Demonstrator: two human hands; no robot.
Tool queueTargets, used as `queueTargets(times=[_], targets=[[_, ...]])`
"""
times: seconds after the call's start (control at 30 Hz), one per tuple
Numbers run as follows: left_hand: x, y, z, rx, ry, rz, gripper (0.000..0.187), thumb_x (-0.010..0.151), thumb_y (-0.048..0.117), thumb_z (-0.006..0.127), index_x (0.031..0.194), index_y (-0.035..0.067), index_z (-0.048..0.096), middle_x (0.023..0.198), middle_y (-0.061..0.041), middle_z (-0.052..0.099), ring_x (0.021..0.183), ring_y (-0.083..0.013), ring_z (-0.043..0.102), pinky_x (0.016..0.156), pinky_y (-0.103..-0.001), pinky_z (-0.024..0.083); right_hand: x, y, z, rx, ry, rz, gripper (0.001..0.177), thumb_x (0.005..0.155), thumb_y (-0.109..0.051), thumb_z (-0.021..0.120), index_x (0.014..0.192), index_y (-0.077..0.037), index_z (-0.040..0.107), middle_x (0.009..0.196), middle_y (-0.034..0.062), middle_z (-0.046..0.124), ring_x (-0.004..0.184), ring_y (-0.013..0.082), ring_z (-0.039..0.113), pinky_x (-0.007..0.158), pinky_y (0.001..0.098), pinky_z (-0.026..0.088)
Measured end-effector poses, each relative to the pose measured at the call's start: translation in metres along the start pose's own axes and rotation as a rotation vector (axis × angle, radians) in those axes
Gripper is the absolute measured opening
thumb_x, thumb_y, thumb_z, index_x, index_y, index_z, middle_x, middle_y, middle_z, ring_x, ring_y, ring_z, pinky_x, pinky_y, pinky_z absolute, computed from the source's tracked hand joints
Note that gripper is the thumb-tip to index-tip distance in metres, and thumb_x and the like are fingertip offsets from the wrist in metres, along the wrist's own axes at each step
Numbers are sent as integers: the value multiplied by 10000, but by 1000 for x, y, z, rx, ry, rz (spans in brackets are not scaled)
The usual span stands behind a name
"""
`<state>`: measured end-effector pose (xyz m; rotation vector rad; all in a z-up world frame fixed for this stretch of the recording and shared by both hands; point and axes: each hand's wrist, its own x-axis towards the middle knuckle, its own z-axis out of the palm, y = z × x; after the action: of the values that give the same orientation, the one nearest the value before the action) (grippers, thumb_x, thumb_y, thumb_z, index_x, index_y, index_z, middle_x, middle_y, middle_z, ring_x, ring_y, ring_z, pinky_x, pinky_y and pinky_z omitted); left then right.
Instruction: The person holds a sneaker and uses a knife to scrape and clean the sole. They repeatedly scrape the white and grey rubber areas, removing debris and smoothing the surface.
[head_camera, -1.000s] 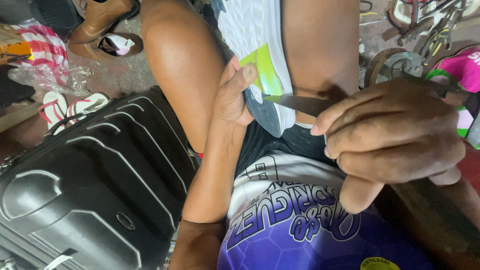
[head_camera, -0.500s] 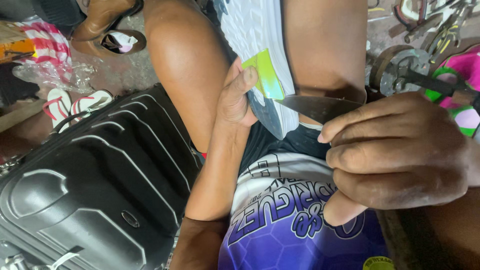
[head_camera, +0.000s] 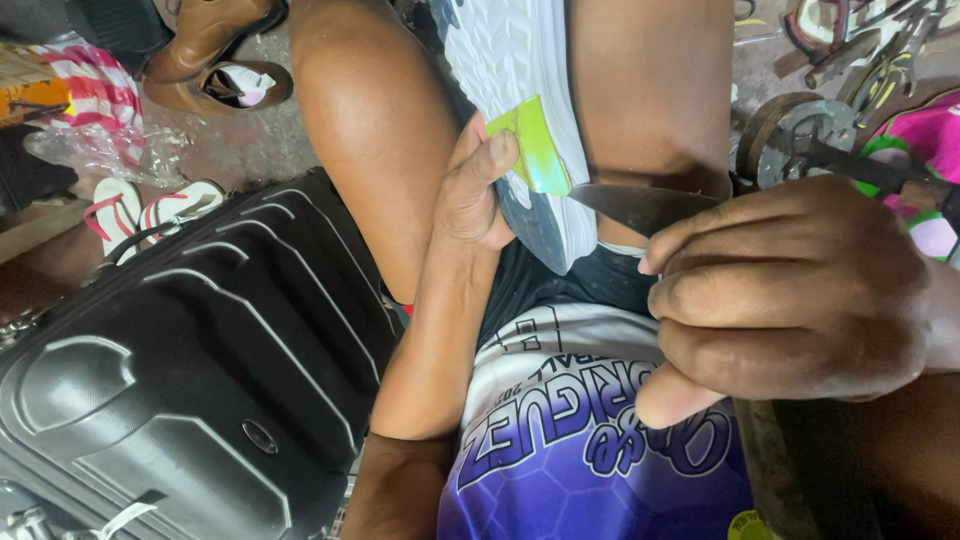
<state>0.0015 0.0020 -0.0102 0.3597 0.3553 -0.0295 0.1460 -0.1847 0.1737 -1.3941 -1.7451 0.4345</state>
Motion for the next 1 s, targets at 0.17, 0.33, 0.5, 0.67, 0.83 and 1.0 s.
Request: queueTargets(times=[0.17, 0.33, 0.5, 0.67, 0.83, 1.0], targets=[[1, 0, -2, 10, -5, 7, 764, 894, 262, 876, 1460, -67, 483, 1279, -148, 669, 1123, -210, 674, 998, -345, 550, 9, -1, 0, -37, 21, -55, 416, 846, -476, 767, 801, -84, 632, 833, 30, 656, 780, 167, 702, 845, 363, 624], [-1, 1, 5, 68, 19, 34, 739, 912, 212, 849, 1486, -61, 472, 1355, -160, 652, 1218, -234, 656, 1086, -389, 535, -11, 3, -3, 112, 40, 18, 409, 871, -456, 759, 819, -69, 636, 801, 51, 678, 769, 195, 715, 848, 352, 616], [-2, 8, 13, 51, 16, 86, 713, 938, 193, 828, 1499, -59, 466, 1321, -158, 641, 1178, -223, 646, 1080, -389, 519, -30, -6, 14, 65, 349, 142, 57, 955, -156, 681, 918, -112, 677, 792, 50, 702, 745, 128, 725, 752, 354, 611], [-11, 22, 26, 124, 12, 154, 715, 930, 177, 833, 1497, -61, 469, 1380, -159, 642, 1215, -223, 644, 1119, -382, 511, 2, -19, 20, -167, 406, 531, 130, 995, -106, 777, 1046, -31, 684, 897, 140, 705, 779, 193, 710, 680, 296, 547], [-17, 25, 28, 233, 44, 282, 701, 932, 155, 845, 1485, -58, 471, 1305, -159, 652, 1175, -222, 648, 1084, -396, 519, 37, 7, 56, -249, 387, 682, 387, 759, -146, 946, 1018, -6, 694, 929, 113, 679, 587, 162, 596, 566, 303, 494], [-19, 22, 27, 450, 72, 446, 644, 1004, 206, 776, 1504, -37, 450, 1410, -143, 591, 1297, -215, 571, 1147, -384, 437, 36, 24, 83, -204, 475, 724, 332, 879, -85, 948, 1045, -34, 665, 902, 38, 615, 731, 117, 597, 673, 261, 486]])
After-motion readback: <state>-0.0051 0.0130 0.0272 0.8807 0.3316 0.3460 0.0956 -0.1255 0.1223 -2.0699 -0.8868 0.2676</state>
